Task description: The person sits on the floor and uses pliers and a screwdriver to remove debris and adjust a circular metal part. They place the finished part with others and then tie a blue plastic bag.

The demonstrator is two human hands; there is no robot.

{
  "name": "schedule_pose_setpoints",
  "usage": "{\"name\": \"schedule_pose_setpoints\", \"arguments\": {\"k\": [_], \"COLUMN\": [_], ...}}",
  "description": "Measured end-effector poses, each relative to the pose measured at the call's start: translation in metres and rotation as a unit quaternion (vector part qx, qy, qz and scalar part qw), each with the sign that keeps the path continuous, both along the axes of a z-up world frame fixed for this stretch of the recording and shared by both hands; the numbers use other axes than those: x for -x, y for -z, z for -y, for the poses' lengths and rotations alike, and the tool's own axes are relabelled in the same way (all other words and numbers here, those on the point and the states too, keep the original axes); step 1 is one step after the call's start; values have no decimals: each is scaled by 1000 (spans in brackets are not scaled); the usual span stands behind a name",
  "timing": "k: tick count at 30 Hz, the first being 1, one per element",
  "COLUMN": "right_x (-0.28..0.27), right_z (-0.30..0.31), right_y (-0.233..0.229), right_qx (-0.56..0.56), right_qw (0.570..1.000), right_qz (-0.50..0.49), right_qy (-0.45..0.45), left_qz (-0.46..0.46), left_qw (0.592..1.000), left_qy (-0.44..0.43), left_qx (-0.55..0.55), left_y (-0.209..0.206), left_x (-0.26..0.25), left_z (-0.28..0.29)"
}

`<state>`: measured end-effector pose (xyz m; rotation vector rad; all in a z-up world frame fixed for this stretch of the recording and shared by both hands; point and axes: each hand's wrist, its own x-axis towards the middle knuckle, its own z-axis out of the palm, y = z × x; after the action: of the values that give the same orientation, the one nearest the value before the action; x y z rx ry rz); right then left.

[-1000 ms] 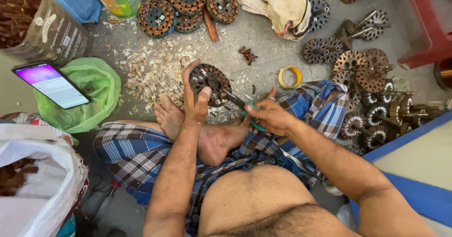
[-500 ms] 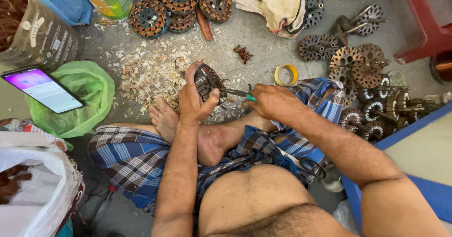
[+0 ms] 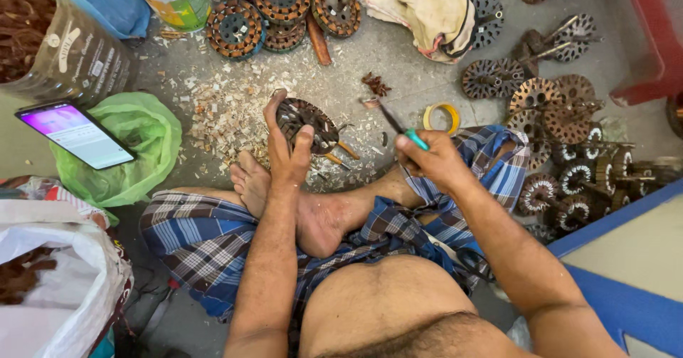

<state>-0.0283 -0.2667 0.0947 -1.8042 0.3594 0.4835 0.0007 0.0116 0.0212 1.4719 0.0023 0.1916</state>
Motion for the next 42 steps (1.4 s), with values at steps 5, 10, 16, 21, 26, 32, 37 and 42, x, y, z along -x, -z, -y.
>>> {"name": "schedule_pose_setpoints", "arguments": {"k": [5,10,16,21,26,32,37,42], "right_x": [-9,-43,-79,-90,-76,-16,3,2], "right_z": [27,40,43,40,43,25,9,2], "right_y": [13,29,46,45,20,-2,-8,-2], "right_qx": [324,584,719,716,557,42,-26,-40], "right_qw": [912,751,598,604,788,971,968,968], "right_qz": [202,229,219,116,106,-87,-98,-122], "right_qy": [-148,-208,-277,-330,-241,-217,-228,-216], "left_qz": [64,-1,22,33,51,77,81,89], "left_qw": [990,994,998,999,999,995,990,989], "left_qy": [-23,-35,-54,-6,-4,-11,-4,-6], "left_qx": [-127,-102,-14,23,5,58,112,118], "left_y": [8,16,25,20,11,12,12,12], "left_x": [0,-2,-10,-6,-3,0,4,3], "left_z": [11,11,10,9,10,9,9,8]}}
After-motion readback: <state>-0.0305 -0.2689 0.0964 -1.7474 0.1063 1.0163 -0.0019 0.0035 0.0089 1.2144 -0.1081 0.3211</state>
